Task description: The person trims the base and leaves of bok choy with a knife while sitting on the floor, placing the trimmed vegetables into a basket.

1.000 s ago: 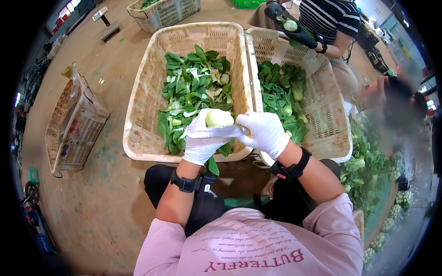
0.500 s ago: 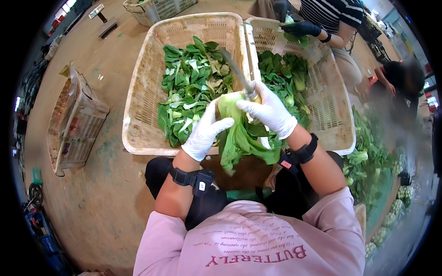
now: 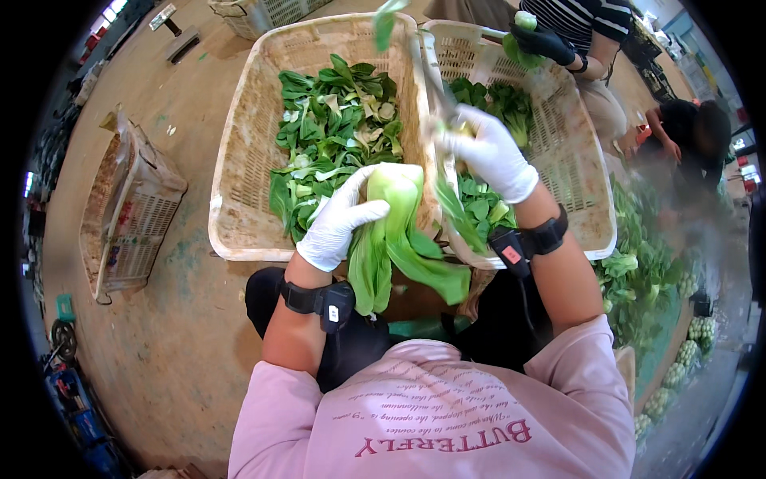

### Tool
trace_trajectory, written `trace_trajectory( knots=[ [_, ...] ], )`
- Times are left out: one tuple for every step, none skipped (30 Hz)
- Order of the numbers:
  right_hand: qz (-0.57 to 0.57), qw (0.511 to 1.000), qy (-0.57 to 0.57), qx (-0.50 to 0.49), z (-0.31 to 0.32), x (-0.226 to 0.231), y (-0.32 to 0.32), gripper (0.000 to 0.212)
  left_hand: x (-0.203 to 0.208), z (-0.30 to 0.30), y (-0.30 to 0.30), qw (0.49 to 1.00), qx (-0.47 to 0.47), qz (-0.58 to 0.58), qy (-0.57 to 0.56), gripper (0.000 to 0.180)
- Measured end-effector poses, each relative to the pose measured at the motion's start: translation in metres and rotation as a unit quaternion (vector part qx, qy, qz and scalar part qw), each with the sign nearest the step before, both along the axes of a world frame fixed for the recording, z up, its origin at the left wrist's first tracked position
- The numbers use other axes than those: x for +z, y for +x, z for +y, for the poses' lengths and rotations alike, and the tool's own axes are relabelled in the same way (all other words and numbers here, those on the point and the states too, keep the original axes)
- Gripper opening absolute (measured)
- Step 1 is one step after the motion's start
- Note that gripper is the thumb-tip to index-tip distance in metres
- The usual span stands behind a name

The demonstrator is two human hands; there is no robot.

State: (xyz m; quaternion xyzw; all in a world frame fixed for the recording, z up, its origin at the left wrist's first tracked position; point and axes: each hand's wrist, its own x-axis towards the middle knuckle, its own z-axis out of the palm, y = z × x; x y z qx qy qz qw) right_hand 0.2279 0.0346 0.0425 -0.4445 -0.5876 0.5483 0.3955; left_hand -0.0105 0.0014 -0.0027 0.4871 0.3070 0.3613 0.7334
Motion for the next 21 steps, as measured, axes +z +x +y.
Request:
trace_trajectory(
  knots=[
    [-0.020, 0.996, 0.064, -0.055, 0.008, -0.004, -0.002, 0.040, -0.003, 0.000, 0.000, 0.995, -0.008, -0.092, -0.044, 0.064],
    [-0.037, 0.985, 0.127, -0.108, 0.013, -0.006, -0.007, 0.043, -0.004, 0.001, 0.000, 0.980, -0.016, -0.180, -0.086, 0.066],
    [-0.054, 0.976, 0.165, -0.128, 0.015, -0.006, -0.013, 0.048, -0.004, -0.002, 0.001, 0.966, -0.009, -0.222, -0.132, 0.068],
    [-0.129, 0.949, 0.237, -0.163, 0.024, -0.020, -0.009, 0.045, -0.003, -0.001, 0.003, 0.967, -0.008, -0.220, -0.129, 0.068],
    [-0.203, 0.910, 0.299, -0.205, 0.028, -0.024, -0.015, 0.042, -0.005, -0.002, 0.002, 0.949, -0.015, -0.263, -0.173, 0.068],
    [-0.169, 0.948, 0.187, -0.194, 0.022, -0.028, -0.016, 0.040, -0.007, -0.002, 0.000, 0.927, -0.022, -0.305, -0.217, 0.067],
    [-0.106, 0.976, 0.109, -0.157, 0.017, -0.029, -0.014, 0.033, -0.009, 0.000, -0.001, 0.926, -0.012, -0.300, -0.230, 0.067],
    [-0.106, 0.976, 0.106, -0.156, 0.012, -0.025, -0.016, 0.033, -0.011, 0.001, -0.002, 0.925, -0.010, -0.300, -0.233, 0.067],
    [-0.030, 0.990, 0.051, -0.127, 0.008, -0.022, -0.019, 0.032, -0.011, 0.001, -0.003, 0.918, -0.010, -0.314, -0.240, 0.063],
    [0.047, 0.994, -0.004, -0.097, 0.003, -0.019, -0.021, 0.030, -0.012, 0.001, -0.003, 0.911, -0.011, -0.329, -0.247, 0.060],
    [0.059, 0.993, -0.013, -0.099, -0.002, -0.012, -0.027, 0.030, -0.013, 0.001, -0.002, 0.910, -0.011, -0.330, -0.249, 0.060],
    [0.006, 0.998, -0.001, -0.063, -0.007, -0.005, -0.030, 0.033, -0.015, 0.001, 0.001, 0.934, 0.000, -0.294, -0.205, 0.057],
    [0.003, 0.999, 0.026, -0.024, -0.011, -0.006, -0.035, 0.037, -0.017, 0.000, 0.003, 0.953, 0.012, -0.257, -0.159, 0.054],
    [0.001, 0.999, 0.052, 0.013, -0.014, -0.009, -0.040, 0.041, -0.020, 0.001, 0.007, 0.969, 0.020, -0.217, -0.114, 0.052],
    [-0.075, 0.992, 0.099, 0.037, -0.014, -0.016, -0.041, 0.046, -0.023, 0.001, 0.012, 0.988, 0.038, -0.129, -0.080, 0.059],
    [-0.153, 0.973, 0.164, 0.056, -0.016, -0.017, -0.041, 0.041, -0.027, -0.003, 0.016, 0.996, 0.069, -0.044, -0.046, 0.066],
    [-0.156, 0.970, 0.176, 0.060, -0.015, -0.017, -0.037, 0.040, -0.021, -0.005, 0.018, 0.996, 0.085, -0.008, -0.029, 0.063],
    [-0.159, 0.967, 0.189, 0.064, -0.014, -0.017, -0.034, 0.038, -0.015, -0.008, 0.019, 0.994, 0.100, 0.028, -0.012, 0.060],
    [-0.160, 0.967, 0.190, 0.060, -0.014, -0.016, -0.031, 0.038, -0.015, -0.007, 0.020, 0.995, 0.097, 0.028, -0.009, 0.060],
    [-0.173, 0.964, 0.191, 0.068, -0.016, -0.013, -0.030, 0.037, -0.016, -0.007, 0.017, 0.994, 0.095, 0.061, 0.010, 0.064],
    [-0.186, 0.961, 0.191, 0.076, -0.016, -0.011, -0.029, 0.036, -0.016, -0.006, 0.014, 0.991, 0.093, 0.095, 0.030, 0.068]
  ],
)
